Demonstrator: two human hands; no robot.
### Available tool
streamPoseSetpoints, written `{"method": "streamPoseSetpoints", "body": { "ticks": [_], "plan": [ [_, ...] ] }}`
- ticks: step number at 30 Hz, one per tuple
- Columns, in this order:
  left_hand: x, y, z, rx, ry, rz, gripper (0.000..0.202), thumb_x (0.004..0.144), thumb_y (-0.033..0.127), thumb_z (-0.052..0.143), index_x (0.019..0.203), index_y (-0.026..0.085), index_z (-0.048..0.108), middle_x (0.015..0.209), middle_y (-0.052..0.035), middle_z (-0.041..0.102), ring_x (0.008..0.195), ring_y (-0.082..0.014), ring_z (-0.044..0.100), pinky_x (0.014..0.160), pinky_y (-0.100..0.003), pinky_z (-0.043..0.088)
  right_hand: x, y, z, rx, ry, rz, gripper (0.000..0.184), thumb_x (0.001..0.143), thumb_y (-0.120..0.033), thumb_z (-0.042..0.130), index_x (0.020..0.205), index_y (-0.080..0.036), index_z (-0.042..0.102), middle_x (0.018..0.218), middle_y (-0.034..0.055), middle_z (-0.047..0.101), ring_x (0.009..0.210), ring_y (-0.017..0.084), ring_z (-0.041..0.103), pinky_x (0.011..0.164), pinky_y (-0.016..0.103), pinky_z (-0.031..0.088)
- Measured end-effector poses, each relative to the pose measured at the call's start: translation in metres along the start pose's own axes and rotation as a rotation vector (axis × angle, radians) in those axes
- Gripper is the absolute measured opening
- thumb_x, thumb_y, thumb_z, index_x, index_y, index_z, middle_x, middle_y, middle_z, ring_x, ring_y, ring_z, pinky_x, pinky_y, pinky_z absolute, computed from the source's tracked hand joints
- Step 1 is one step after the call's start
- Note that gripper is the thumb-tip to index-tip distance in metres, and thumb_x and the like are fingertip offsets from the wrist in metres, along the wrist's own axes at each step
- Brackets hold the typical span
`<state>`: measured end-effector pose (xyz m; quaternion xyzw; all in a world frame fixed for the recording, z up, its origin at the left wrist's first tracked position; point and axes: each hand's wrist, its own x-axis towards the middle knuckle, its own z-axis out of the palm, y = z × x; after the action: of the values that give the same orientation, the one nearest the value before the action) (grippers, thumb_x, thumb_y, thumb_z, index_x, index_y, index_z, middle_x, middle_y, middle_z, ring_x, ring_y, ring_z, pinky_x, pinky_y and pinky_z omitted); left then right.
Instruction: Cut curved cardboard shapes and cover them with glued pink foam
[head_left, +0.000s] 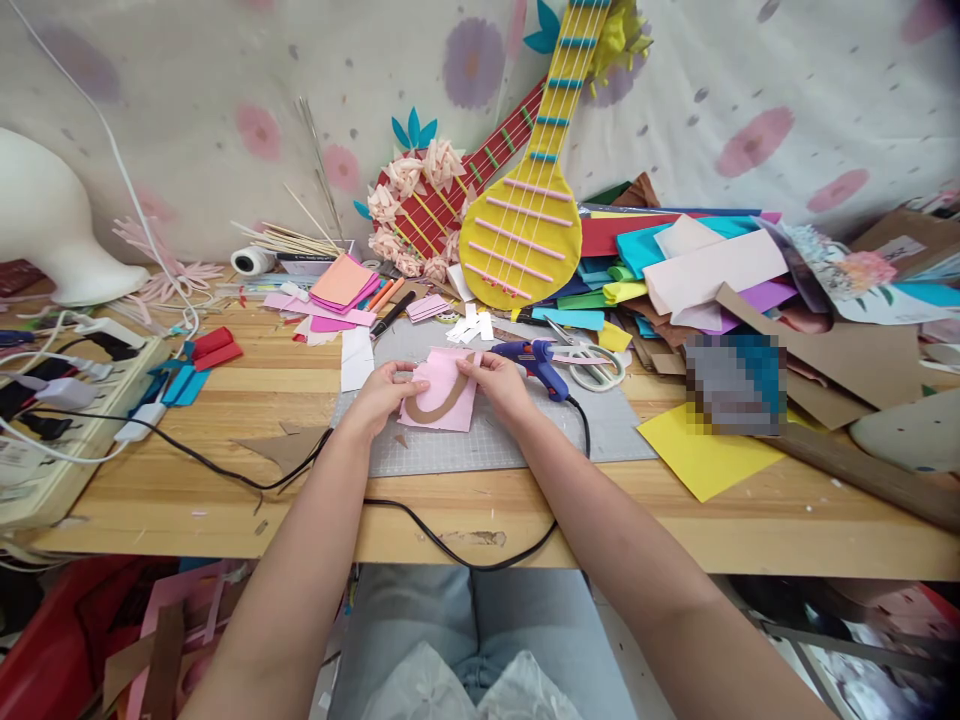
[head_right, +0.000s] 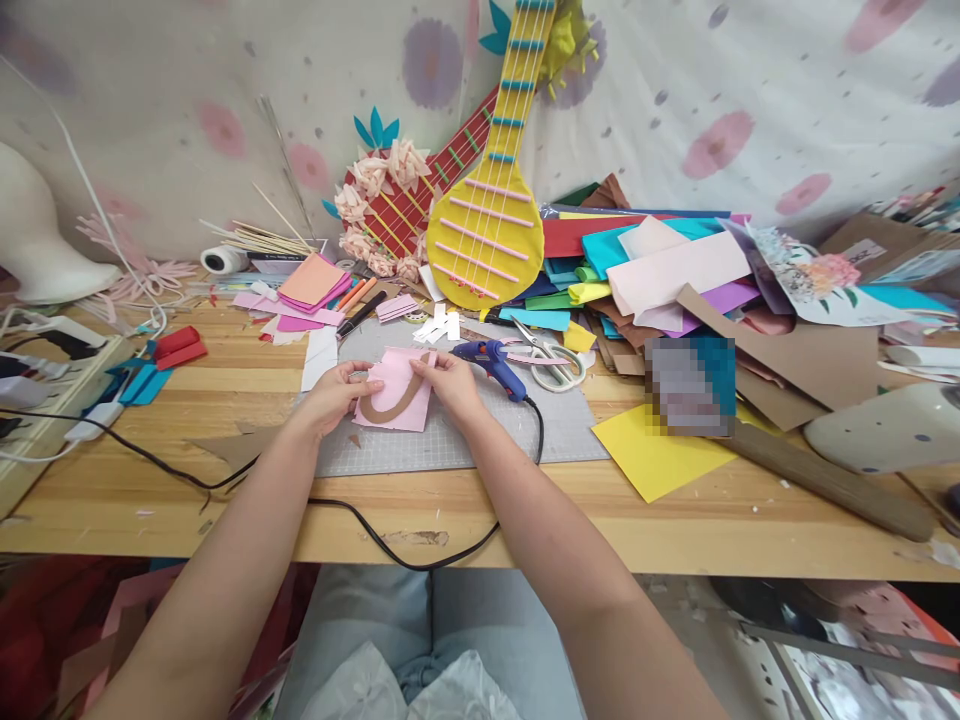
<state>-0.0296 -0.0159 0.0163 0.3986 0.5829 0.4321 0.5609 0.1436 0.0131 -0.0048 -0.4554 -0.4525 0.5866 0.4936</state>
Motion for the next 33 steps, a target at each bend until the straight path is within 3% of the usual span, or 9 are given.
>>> {"method": "streamPoseSetpoints", "body": {
  "ticks": [3,8,11,17,20,25,30,33],
  "plan": [
    [0.0,-0.001,-0.001,0.0,0.007,-0.017,0.062,0.036,0.021,0.084,0.091,0.013,0.056,0.062,0.0,0.064,0.049,-0.0117,0.056,0.044,-0.02,0.036,0.0,0.0,0.0,0.016,0.027,-0.009,0.038,0.055,-0.049,0.069,0.056,-0.018,0.047,0.054,-0.0051,0.045,0.051,0.007,0.038,0.052,0.023,0.033],
    [0.003,-0.002,-0.006,-0.014,-0.038,-0.041,0.065,0.044,0.026,0.083,0.103,0.014,0.058,0.064,-0.0007,0.065,0.052,-0.0125,0.058,0.046,-0.021,0.038,0.004,0.002,-0.001,0.065,0.111,-0.008,0.039,0.053,-0.048,0.07,0.054,-0.018,0.046,0.052,-0.006,0.043,0.049,0.007,0.037,0.05,0.023,0.035],
    [0.005,-0.002,-0.009,-0.037,-0.06,-0.047,0.063,0.043,0.023,0.083,0.101,0.013,0.061,0.068,-0.0017,0.067,0.054,-0.0123,0.059,0.047,-0.02,0.039,0.005,0.003,-0.001,0.093,0.16,0.028,0.038,0.055,-0.048,0.07,0.055,-0.018,0.047,0.052,-0.0057,0.045,0.048,0.007,0.039,0.049,0.022,0.036],
    [0.008,-0.001,-0.009,-0.116,0.086,0.027,0.045,0.044,0.021,0.081,0.085,0.011,0.066,0.069,-0.0035,0.068,0.059,-0.0127,0.06,0.051,-0.021,0.043,-0.001,0.001,0.001,0.136,-0.023,0.103,0.034,0.054,-0.043,0.073,0.062,-0.019,0.05,0.062,-0.0005,0.06,0.058,0.013,0.056,0.057,0.027,0.046],
    [0.008,-0.001,-0.009,-0.112,0.071,0.03,0.05,0.045,0.021,0.081,0.092,0.011,0.066,0.074,-0.0036,0.069,0.06,-0.0118,0.06,0.053,-0.021,0.044,-0.001,0.002,0.002,0.098,-0.009,0.057,0.032,0.053,-0.037,0.074,0.06,-0.019,0.049,0.058,-0.0024,0.057,0.056,0.012,0.054,0.058,0.027,0.047],
    [0.005,0.0,-0.013,0.021,-0.035,-0.011,0.07,0.046,0.026,0.083,0.111,0.015,0.059,0.074,-0.0014,0.067,0.058,-0.0109,0.059,0.051,-0.019,0.042,0.003,0.005,0.0,-0.005,0.038,-0.004,0.03,0.053,-0.038,0.072,0.061,-0.019,0.051,0.056,-0.0039,0.055,0.053,0.01,0.05,0.055,0.025,0.043],
    [0.0,0.0,-0.011,0.082,-0.33,-0.029,0.066,0.04,0.023,0.084,0.101,0.015,0.063,0.08,-0.0035,0.069,0.071,-0.0167,0.063,0.065,-0.026,0.047,0.005,0.012,0.0,-0.124,-0.059,-0.059,0.03,0.055,-0.043,0.069,0.06,-0.019,0.052,0.048,-0.0054,0.05,0.045,0.009,0.042,0.048,0.023,0.034],
    [-0.001,-0.001,-0.007,0.092,-0.326,-0.001,0.063,0.038,0.022,0.084,0.097,0.014,0.063,0.082,-0.0044,0.069,0.074,-0.018,0.064,0.071,-0.029,0.048,0.004,0.015,0.001,-0.135,-0.052,-0.09,0.031,0.058,-0.046,0.067,0.062,-0.019,0.053,0.05,-0.0047,0.051,0.046,0.009,0.042,0.048,0.023,0.033]
  ]
}}
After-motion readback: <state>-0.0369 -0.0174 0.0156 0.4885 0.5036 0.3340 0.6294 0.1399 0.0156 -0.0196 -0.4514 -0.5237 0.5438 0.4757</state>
